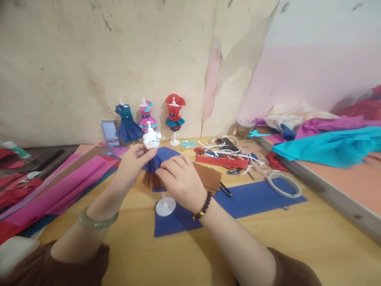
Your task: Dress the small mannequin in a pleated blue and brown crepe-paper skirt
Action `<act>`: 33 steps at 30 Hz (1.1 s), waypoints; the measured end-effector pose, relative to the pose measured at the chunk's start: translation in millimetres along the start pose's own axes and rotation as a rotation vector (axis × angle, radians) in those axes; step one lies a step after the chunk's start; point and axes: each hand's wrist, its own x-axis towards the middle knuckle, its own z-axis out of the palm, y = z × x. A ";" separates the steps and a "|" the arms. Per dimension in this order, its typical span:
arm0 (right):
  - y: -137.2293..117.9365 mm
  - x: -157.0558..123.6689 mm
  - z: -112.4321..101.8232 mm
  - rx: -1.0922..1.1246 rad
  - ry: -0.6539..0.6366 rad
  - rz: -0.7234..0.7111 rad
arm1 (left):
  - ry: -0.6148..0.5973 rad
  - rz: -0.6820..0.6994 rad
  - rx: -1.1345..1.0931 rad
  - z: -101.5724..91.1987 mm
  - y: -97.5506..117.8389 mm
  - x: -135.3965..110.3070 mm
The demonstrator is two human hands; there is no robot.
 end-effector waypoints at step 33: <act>-24.4 -74.1 -2.3 1.241 -0.191 1.135 | -0.352 -0.471 -0.130 -18.3 -38.1 -91.9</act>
